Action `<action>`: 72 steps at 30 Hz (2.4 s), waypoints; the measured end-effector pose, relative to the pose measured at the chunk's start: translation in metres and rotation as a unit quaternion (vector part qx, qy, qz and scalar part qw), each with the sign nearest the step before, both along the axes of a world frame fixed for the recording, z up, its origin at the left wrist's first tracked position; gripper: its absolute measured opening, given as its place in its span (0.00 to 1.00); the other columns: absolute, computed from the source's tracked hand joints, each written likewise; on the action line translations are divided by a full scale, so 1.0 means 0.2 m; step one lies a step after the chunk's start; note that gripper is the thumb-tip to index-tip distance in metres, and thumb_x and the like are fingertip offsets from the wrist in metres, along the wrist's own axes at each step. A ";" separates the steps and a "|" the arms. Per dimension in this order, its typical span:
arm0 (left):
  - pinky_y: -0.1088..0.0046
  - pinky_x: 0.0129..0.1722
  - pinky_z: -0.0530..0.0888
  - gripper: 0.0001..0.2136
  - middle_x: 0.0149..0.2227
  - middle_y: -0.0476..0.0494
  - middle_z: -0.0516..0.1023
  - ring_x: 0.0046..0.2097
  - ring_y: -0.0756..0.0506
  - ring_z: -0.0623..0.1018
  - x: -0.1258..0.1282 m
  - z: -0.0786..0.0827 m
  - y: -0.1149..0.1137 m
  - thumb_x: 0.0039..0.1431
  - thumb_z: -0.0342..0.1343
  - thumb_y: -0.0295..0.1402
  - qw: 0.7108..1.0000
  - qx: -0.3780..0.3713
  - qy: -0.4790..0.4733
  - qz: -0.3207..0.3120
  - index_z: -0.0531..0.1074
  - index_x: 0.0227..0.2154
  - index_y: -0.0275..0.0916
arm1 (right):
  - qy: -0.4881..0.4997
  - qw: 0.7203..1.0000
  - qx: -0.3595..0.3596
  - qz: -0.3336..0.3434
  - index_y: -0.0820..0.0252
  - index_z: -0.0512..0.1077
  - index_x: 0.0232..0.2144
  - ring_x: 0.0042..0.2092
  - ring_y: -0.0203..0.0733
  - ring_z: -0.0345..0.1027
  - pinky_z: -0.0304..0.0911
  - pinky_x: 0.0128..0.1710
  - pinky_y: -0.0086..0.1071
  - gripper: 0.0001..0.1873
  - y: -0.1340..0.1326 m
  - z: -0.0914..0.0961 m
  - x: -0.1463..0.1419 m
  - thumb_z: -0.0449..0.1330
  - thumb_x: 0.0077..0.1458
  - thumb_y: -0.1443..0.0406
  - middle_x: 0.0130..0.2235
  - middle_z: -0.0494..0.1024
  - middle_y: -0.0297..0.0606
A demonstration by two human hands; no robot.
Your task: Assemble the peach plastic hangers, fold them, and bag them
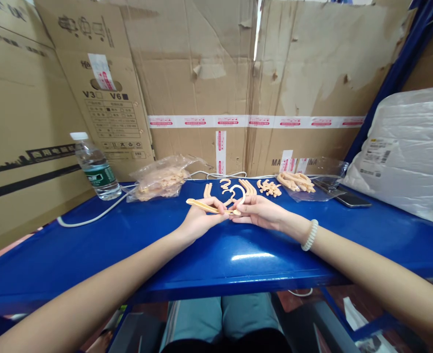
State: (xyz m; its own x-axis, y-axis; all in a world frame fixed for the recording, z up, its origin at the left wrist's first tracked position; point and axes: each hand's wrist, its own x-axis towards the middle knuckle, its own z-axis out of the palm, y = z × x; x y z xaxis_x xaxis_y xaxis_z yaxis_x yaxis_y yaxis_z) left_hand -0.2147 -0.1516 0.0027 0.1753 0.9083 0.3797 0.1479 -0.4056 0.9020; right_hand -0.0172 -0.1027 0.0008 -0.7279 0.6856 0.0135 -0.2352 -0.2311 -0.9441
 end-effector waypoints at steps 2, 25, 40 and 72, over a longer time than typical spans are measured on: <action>0.71 0.38 0.72 0.11 0.29 0.46 0.76 0.34 0.46 0.77 0.00 0.00 0.00 0.44 0.66 0.34 1.000 0.010 0.003 -0.011 0.70 0.21 0.37 | -0.004 1.000 -0.003 -0.003 0.66 0.76 0.28 0.40 0.40 0.77 0.73 0.44 0.31 0.12 0.00 0.00 0.00 0.73 0.42 0.66 0.35 0.81 0.42; 0.71 0.34 0.69 0.06 0.27 0.45 0.76 0.31 0.46 0.74 -0.01 -0.01 0.00 0.45 0.63 0.30 0.990 0.085 0.109 -0.001 0.73 0.19 0.37 | -0.060 0.980 0.152 -0.117 0.63 0.70 0.26 0.26 0.35 0.74 0.71 0.29 0.28 0.19 -0.04 -0.03 -0.04 0.74 0.38 0.58 0.24 0.77 0.34; 0.79 0.23 0.61 0.10 0.22 0.53 0.68 0.23 0.54 0.67 0.03 -0.02 -0.01 0.44 0.65 0.34 0.997 0.000 0.068 0.021 0.70 0.19 0.37 | -0.069 0.960 0.214 -0.165 0.60 0.67 0.23 0.22 0.33 0.67 0.65 0.24 0.28 0.15 -0.07 -0.04 -0.08 0.70 0.39 0.61 0.20 0.73 0.30; 0.76 0.35 0.77 0.21 0.27 0.45 0.81 0.32 0.49 0.81 0.07 0.03 -0.03 0.47 0.66 0.17 0.955 -0.198 -0.218 0.046 0.60 0.36 0.37 | -0.384 0.634 0.638 -0.209 0.62 0.78 0.36 0.46 0.52 0.70 0.63 0.49 0.43 0.09 0.43 0.00 0.18 0.62 0.52 0.71 0.42 0.80 0.46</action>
State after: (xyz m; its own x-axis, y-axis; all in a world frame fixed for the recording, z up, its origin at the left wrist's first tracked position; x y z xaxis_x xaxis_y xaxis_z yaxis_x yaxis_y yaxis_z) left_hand -0.2016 -0.1584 0.0084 -0.0081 0.9997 0.0220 -0.2570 -0.0233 0.9661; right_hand 0.0196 -0.0173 0.0010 -0.6142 0.6083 0.5027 0.6184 0.7667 -0.1723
